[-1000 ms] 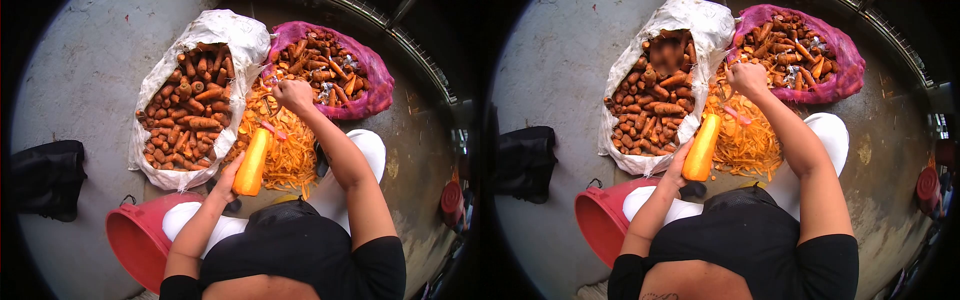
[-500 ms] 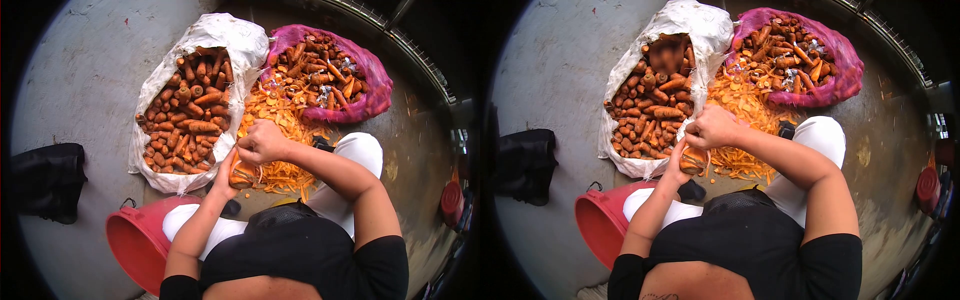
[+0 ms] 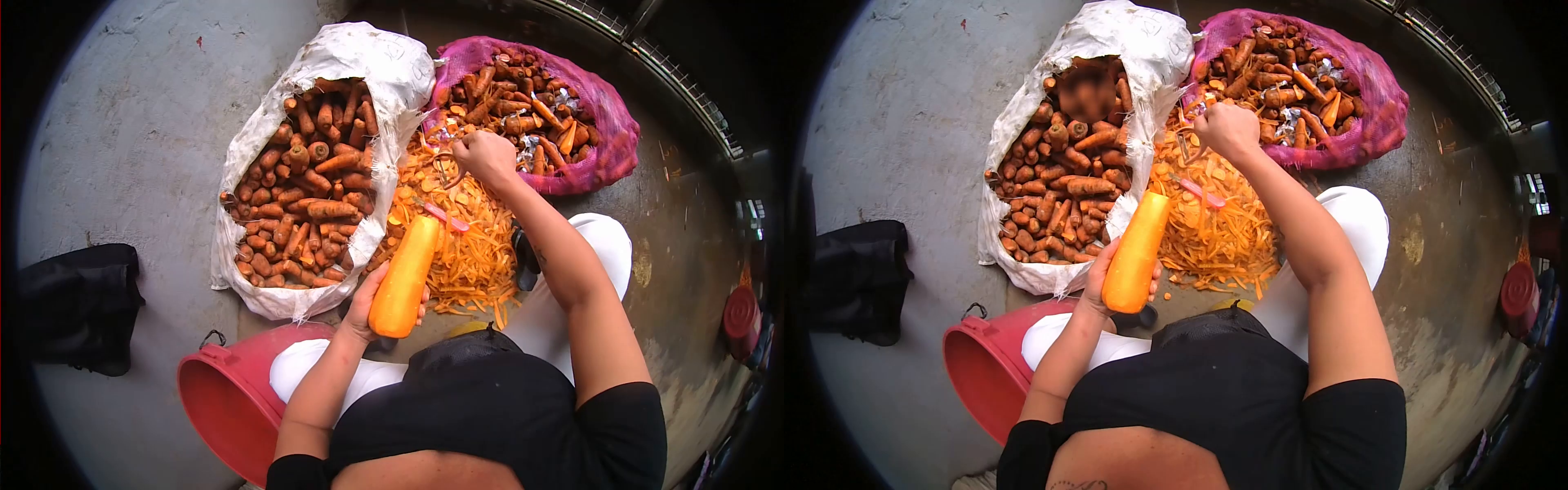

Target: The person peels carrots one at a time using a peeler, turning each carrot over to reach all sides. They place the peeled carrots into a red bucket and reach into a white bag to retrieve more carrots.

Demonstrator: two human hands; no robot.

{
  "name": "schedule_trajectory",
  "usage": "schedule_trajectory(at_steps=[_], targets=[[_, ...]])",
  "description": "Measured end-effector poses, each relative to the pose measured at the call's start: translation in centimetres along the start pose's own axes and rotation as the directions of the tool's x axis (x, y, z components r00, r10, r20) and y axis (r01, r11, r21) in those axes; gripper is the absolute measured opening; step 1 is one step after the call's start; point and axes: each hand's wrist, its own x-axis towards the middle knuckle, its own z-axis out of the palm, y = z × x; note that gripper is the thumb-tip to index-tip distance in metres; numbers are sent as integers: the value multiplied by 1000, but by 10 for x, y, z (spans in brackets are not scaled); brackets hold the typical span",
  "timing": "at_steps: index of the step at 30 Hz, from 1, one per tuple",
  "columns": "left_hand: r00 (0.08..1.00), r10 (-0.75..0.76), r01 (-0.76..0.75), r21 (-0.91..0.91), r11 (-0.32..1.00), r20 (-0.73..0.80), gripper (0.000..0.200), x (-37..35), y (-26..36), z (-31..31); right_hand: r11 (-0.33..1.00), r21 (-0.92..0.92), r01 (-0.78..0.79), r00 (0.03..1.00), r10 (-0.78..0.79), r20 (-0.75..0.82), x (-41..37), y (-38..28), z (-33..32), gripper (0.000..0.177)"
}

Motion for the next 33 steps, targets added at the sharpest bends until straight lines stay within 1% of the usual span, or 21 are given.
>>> schedule_trajectory(at_steps=[3, 4, 7, 9, 11, 12, 13, 15, 16, 17, 18, 19, 21, 23, 24, 25, 28, 30, 32, 33], targets=[[982, 171, -161, -116, 980, 83, 62, 5, -1, 0, 976, 212, -47, 997, 32, 74, -8, -15, -3, 32], [980, 188, -180, -120, 976, 58, 62, 6, 1, 0, 956, 288, -57, 989, 15, 146, -10, -20, -7, 33], [977, 211, -211, -118, 970, -13, 65, 11, 7, 2, 905, 424, -42, 980, -45, 193, -10, -30, -4, 34], [979, 195, -200, -110, 974, -55, 66, 10, 12, 6, 876, 482, 12, 979, -108, 172, -12, -35, -3, 34], [979, 196, -188, -135, 973, 47, 65, 12, 14, 2, 858, 509, 70, 972, -173, 158, -18, -41, -8, 34], [976, 196, -181, -148, 972, 97, 64, 12, 14, -1, 829, 541, 142, 965, -238, 110, -22, -43, -10, 34], [978, 179, -164, -132, 978, 105, 62, 13, 14, -8, 806, 558, 198, 956, -284, 72, -29, -46, -12, 39], [982, 145, -132, -103, 986, 122, 58, 14, 12, -20, 770, 534, 350, 919, -393, -36, -49, -55, -14, 35], [992, 128, -130, -124, 984, -24, 56, 16, 12, -10, 705, 429, 565, 818, -547, -178, -56, -58, -11, 32], [980, 105, -131, -145, 981, -169, 55, 19, 12, 1, 601, 292, 744, 668, -684, -293, -64, -61, -7, 30], [947, 78, -135, -167, 977, -311, 54, 21, 11, 8, 546, 271, 793, 609, -729, -313, -79, -68, -10, 28], [964, 72, -116, -160, 980, -255, 52, 21, 11, 5, 472, 286, 834, 548, -769, -328, -88, -72, -8, 27], [988, 61, -81, -141, 987, -144, 50, 24, 7, -6, 425, 303, 853, 510, -802, -311, -100, -75, -1, 26], [992, 58, -75, -148, 986, -116, 50, 24, 4, -14, 398, 296, 868, 480, -825, -298, -100, -74, 3, 26], [991, 50, -70, -170, 983, -120, 50, 25, 4, -14, 384, 290, 877, 463, -836, -293, -100, -73, 3, 26], [992, 41, -64, -190, 980, -123, 50, 26, 3, -12, 394, 290, 872, 473, -832, -290, -101, -73, 2, 27], [963, 45, -64, -64, 996, -266, 55, 28, 4, -4, 422, 286, 860, 498, -816, -295, -101, -71, 1, 27], [970, 52, -72, -72, 995, -238, 54, 29, 5, -2, 430, 281, 858, 506, -801, -321, -97, -69, 6, 27], [976, 78, -91, -55, 994, -201, 54, 29, 8, 3, 456, 277, 845, 528, -793, -303, -94, -67, 8, 27], [971, 89, -103, -53, 993, -220, 53, 29, 10, 4, 468, 275, 840, 537, -790, -297, -92, -67, 9, 26]])
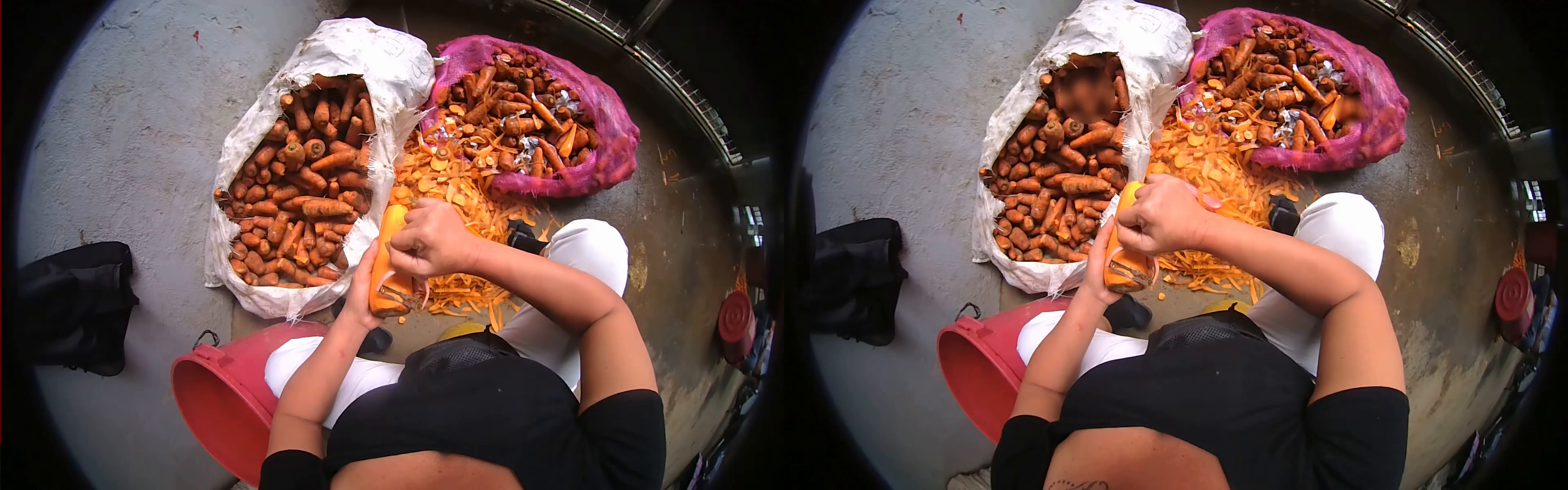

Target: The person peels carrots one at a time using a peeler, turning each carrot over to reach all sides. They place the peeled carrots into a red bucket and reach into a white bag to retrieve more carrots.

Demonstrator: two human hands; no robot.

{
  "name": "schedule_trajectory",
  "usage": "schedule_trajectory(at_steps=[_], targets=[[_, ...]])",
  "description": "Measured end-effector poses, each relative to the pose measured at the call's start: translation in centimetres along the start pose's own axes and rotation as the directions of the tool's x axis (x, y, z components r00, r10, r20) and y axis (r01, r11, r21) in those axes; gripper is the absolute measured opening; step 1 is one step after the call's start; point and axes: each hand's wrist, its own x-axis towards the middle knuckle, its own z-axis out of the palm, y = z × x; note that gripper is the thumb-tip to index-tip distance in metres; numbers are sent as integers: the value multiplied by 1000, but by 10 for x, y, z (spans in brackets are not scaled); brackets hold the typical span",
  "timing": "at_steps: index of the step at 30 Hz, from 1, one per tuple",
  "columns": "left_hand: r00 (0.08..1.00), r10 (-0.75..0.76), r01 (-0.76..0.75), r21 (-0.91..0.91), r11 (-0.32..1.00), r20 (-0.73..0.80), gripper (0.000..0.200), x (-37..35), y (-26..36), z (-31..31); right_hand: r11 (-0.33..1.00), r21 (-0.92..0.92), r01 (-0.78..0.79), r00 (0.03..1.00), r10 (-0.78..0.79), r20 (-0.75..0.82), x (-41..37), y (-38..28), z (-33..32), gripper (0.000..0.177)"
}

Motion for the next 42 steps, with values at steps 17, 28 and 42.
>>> schedule_trajectory(at_steps=[17, 28, 42], targets=[[884, -103, 77, 77, 994, 456, 63, -27, 1, -3, 503, -479, -719, 514, 849, 121, -32, 132, -19, 31], [1000, -10, 8, -81, 997, -15, 54, 0, 0, -21, 816, 176, -551, 834, 545, 87, 12, 46, -15, 33], [993, -107, 110, 69, 992, -44, 55, 2, -7, -12, 993, -18, -113, 993, 113, 24, -1, 37, 1, 25]])
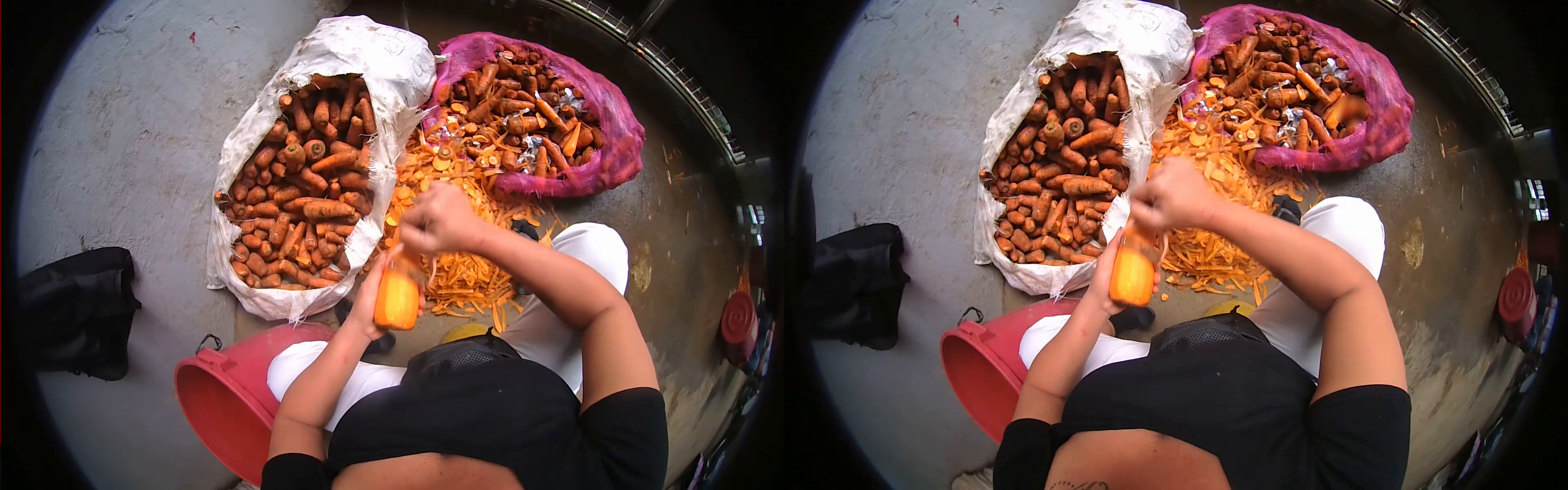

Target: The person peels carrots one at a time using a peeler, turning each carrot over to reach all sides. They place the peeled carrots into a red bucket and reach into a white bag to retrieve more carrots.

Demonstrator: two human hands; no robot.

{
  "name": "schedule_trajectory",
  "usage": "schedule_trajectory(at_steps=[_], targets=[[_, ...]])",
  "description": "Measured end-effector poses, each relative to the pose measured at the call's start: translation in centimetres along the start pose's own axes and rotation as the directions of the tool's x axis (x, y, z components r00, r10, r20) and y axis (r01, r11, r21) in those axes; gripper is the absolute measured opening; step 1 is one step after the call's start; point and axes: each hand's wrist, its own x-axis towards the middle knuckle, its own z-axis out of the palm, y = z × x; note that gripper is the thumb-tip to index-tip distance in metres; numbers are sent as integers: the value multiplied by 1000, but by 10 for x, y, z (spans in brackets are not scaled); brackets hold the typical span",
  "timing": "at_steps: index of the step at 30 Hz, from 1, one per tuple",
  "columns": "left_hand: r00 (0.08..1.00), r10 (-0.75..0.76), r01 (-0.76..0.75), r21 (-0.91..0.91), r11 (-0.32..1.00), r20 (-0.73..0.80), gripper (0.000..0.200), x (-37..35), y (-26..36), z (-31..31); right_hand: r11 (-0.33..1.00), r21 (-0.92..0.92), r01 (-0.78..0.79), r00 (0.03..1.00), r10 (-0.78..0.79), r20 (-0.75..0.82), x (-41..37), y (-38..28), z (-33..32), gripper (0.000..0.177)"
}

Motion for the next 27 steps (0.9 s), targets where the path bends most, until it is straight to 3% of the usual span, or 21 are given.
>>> schedule_trajectory(at_steps=[2, 6, 9, 10, 11, 12, 14, 16, 18, 19, 20, 24, 25, 27], targets=[[996, -36, 37, -6, 999, 86, 55, -4, -3, -4, 987, -47, -155, 988, 155, -3, 2, 25, -4, 26], [998, -60, 60, 6, 998, -12, 55, 5, -2, -9, 992, -63, -110, 993, 107, -54, -1, 37, 6, 25], [998, -47, 44, 57, 997, 46, 60, 7, 1, -13, 887, 60, -458, 888, 454, 70, -3, 54, 1, 30], [993, -69, 62, 77, 995, 101, 61, 4, -1, -15, 844, -139, -517, 831, 534, 154, -3, 76, -8, 30], [983, -93, 78, 98, 992, 158, 63, -1, -4, -16, 843, -331, -423, 883, 466, 58, -14, 102, -14, 31], [970, -121, 96, 123, 988, 213, 65, -5, -6, -17, 681, -382, -624, 704, 703, 103, -16, 111, -27, 34], [955, -139, 127, 62, 990, 264, 67, -12, -7, -16, 565, -527, -635, 658, 753, 13, -43, 138, -22, 35], [945, -94, 92, 23, 996, 314, 67, -14, -6, -20, 494, -544, -678, 537, 838, 92, -53, 137, -13, 38], [943, 7, 9, -47, 999, 332, 69, -12, 1, -16, 479, -535, -696, 453, 871, 190, -67, 143, 10, 45], [940, 57, -31, -81, 996, 337, 71, -11, 4, -14, 447, -403, -798, 342, 888, 307, -67, 135, 12, 54], [945, 88, -60, -99, 993, 314, 71, -10, 6, -13, 443, -362, -820, 318, 879, 356, -82, 150, 32, 63], [975, 172, -145, -183, 972, 139, 66, -8, 12, -9, 566, -239, -789, 337, 724, 602, -85, 131, 70, 74], [982, 177, -160, -211, 964, 65, 64, -6, 12, -11, 562, -184, -806, 334, 690, 642, -80, 116, 70, 70], [977, 213, -214, -227, 950, -31, 56, -3, 13, -18, 649, -257, -716, 386, 675, 629, -97, 126, 108, 63]])
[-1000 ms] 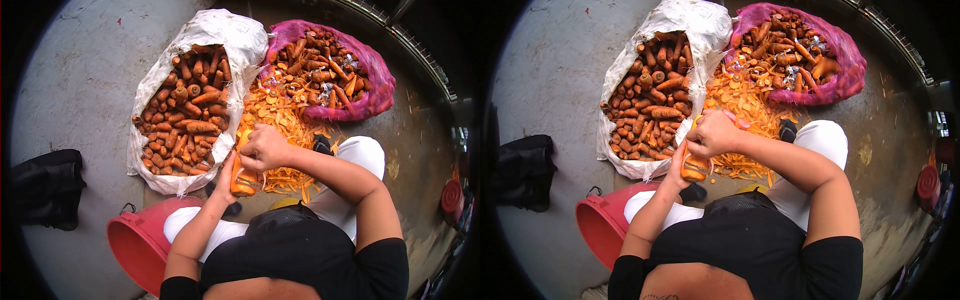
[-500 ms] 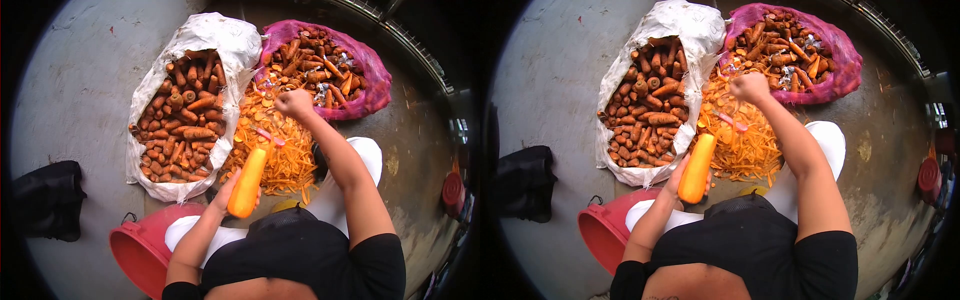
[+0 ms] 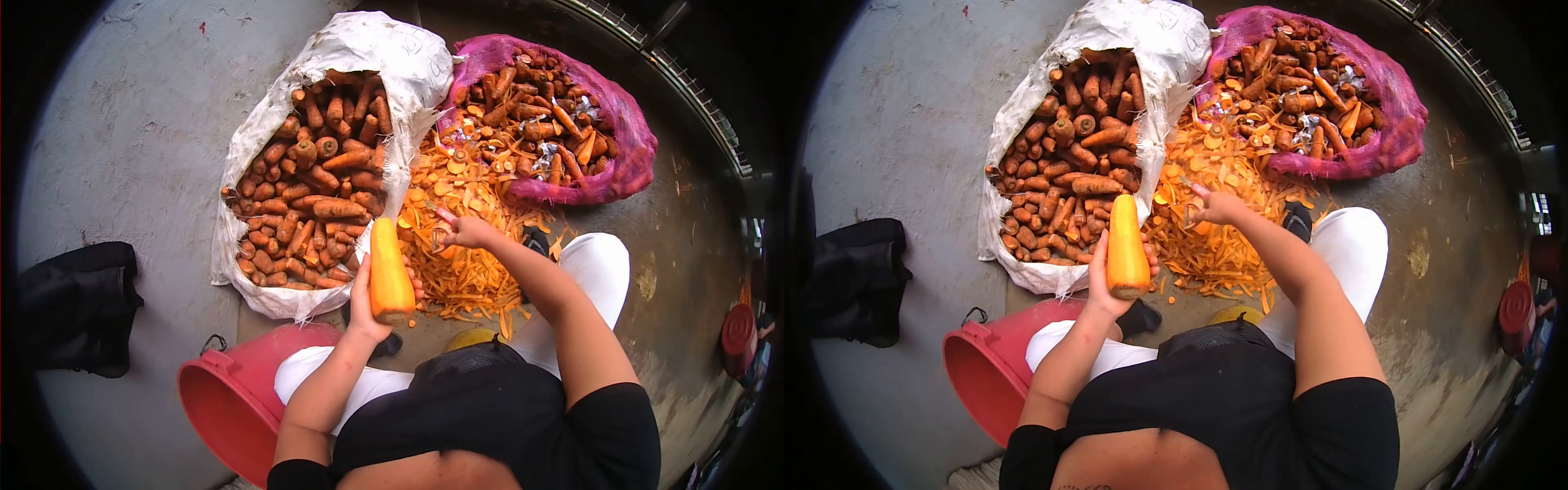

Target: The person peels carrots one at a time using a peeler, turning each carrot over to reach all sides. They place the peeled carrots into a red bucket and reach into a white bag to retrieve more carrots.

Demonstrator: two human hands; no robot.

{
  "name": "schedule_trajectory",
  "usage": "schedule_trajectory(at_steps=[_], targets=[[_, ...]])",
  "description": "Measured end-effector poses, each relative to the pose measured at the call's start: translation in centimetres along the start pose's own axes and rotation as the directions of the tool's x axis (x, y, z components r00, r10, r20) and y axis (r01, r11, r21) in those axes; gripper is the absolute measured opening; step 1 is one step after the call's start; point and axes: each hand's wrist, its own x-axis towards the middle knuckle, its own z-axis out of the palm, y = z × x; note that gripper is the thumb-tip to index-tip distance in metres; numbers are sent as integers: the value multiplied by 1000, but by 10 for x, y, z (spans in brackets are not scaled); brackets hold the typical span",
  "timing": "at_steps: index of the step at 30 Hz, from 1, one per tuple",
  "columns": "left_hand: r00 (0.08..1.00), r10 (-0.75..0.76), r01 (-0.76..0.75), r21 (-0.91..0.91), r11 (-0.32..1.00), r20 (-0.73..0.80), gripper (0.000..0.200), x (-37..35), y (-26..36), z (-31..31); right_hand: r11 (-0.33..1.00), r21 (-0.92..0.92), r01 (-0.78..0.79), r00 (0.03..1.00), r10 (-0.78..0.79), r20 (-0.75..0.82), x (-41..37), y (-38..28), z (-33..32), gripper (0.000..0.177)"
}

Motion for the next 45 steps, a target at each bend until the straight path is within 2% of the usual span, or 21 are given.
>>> schedule_trajectory(at_steps=[1, 2, 5, 6, 9, 10, 13, 14, 20, 23, 27, 31, 32, 33, 35, 37, 38, 39, 41, 45], targets=[[999, 27, -26, 10, 1000, -41, 56, 2, 1, -4, 998, -61, 13, 1000, -13, 0, -2, -8, 7, 61], [995, 54, -53, 21, 998, -80, 55, 4, 2, -8, 999, -17, 38, 998, -39, -42, 1, -8, 18, 55], [981, 126, -118, 58, 991, -151, 49, 3, 6, -6, 997, 25, -72, 992, 74, -105, 9, -7, 38, 54], [972, 151, -140, 72, 988, -179, 48, 4, 6, -5, 993, -117, -15, 948, -24, -318, 8, -6, 46, 52], [969, 159, -156, 30, 987, -187, 44, 4, 8, -6, 984, -180, -12, 884, -74, -462, 6, 6, 40, 48], [973, 151, -153, 2, 988, -176, 44, 3, 9, -7, 967, -229, -114, 924, 18, -382, 4, 2, 29, 81], [971, 150, -147, 30, 989, -186, 44, 1, 9, -7, 974, -162, -160, 919, 88, -384, 6, 15, 33, 36], [966, 164, -157, 49, 986, -199, 44, 2, 8, -9, 968, -175, -180, 935, 113, -336, 8, 20, 34, 34], [946, 217, -186, 144, 972, -239, 46, 10, 12, -11, 948, -260, -185, 967, 127, -221, 18, 27, 39, 36], [922, 243, -203, 158, 966, -301, 50, 14, 16, -17, 959, -131, -252, 959, 229, -167, 11, 17, 24, 39], [902, 280, -232, 178, 956, -329, 53, 23, 21, -22, 951, -74, -299, 953, 293, -76, -3, 10, 2, 59], [897, 324, -277, 190, 942, -299, 54, 20, 22, -12, 969, 58, -242, 921, 248, -300, -24, -8, -15, 60], [905, 323, -286, 167, 944, -277, 53, 20, 22, -12, 979, 109, -174, 893, 203, -401, -31, -16, -18, 57], [911, 325, -297, 142, 944, -253, 53, 20, 21, -11, 984, 149, -95, 888, 151, -435, -24, -11, -18, 51], [896, 387, -366, 132, 921, -220, 50, 18, 15, -4, 856, 506, 104, 911, 122, -394, -18, -18, -17, 45], [884, 436, -422, 112, 900, -170, 48, 15, 9, 3, 455, 890, 5, 993, 101, -58, -69, -73, -44, 46], [881, 454, -444, 98, 891, -137, 47, 13, 6, 5, 324, 946, -29, 999, 33, 20, -89, -93, -50, 48], [876, 471, -464, 85, 882, -108, 47, 10, 3, 7, 235, 972, -7, 998, -65, 23, -107, -108, -54, 51], [843, 538, -526, 174, 832, -22, 48, 4, -4, 12, 128, 992, 4, 994, -112, 11, -140, -133, -64, 46], [813, 569, -582, 200, 788, 126, 51, -22, -11, 27, 151, 969, 196, 956, -249, -155, -151, -139, -65, 44]])
